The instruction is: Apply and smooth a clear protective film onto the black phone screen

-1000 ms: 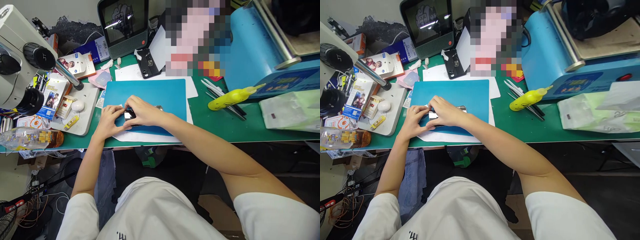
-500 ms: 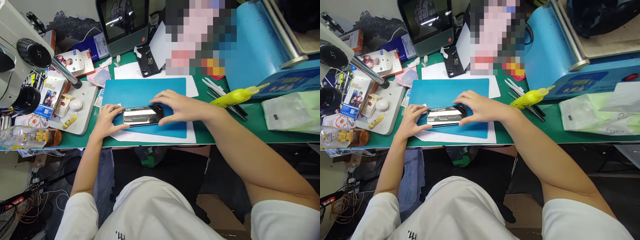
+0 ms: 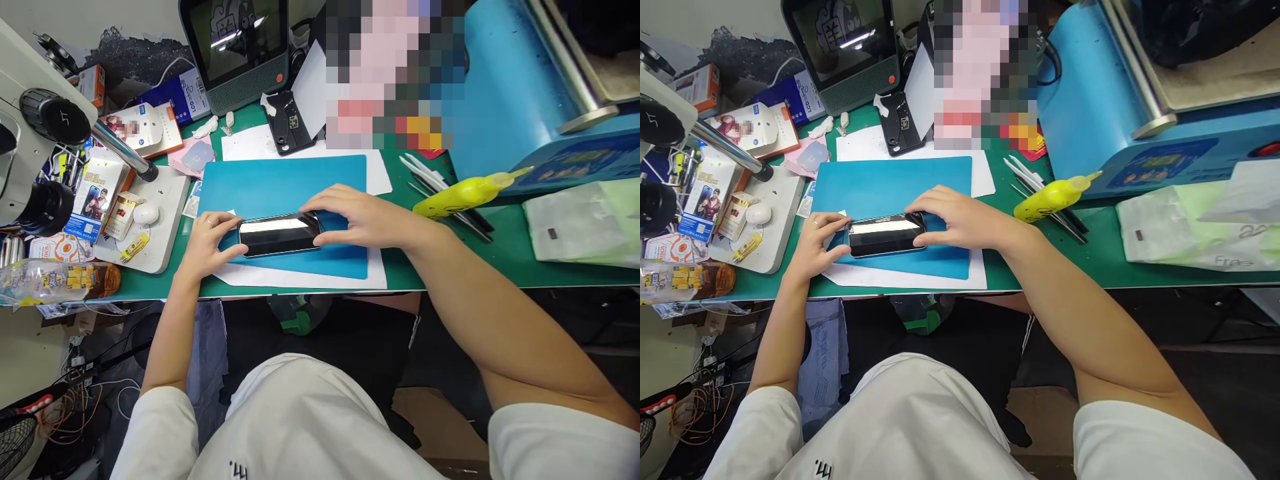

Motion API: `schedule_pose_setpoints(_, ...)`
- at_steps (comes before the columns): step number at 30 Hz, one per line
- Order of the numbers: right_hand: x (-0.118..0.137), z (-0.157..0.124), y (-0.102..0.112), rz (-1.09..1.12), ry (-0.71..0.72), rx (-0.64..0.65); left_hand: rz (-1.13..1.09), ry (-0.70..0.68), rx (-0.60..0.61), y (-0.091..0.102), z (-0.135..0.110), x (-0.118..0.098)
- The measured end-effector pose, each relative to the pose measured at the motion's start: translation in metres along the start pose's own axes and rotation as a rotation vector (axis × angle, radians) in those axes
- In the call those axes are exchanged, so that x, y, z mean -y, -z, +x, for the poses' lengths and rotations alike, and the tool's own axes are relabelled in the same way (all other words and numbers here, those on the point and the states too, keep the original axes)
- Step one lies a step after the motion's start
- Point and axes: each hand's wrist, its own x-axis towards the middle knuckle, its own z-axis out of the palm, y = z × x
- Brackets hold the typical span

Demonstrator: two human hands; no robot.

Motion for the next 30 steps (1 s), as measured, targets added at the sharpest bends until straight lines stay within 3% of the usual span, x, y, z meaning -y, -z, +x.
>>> schedule_pose_setpoints(8,0.000,0.008,-0.005,0.061,0.033,-0.131,-0.041,-0.008,-0.079,-0.006,0.006,0.000)
schedule_pose_setpoints(20,0.003,0.017,-0.018,0.166,-0.117,-0.388,-0.027,0.064,-0.187,-0.013,0.015,-0.006)
schedule_pose_setpoints(30,-0.003,0.018,-0.024,0.052,-0.170,-0.435,0.016,0.051,-0.207,-0.013,0.013,-0.005)
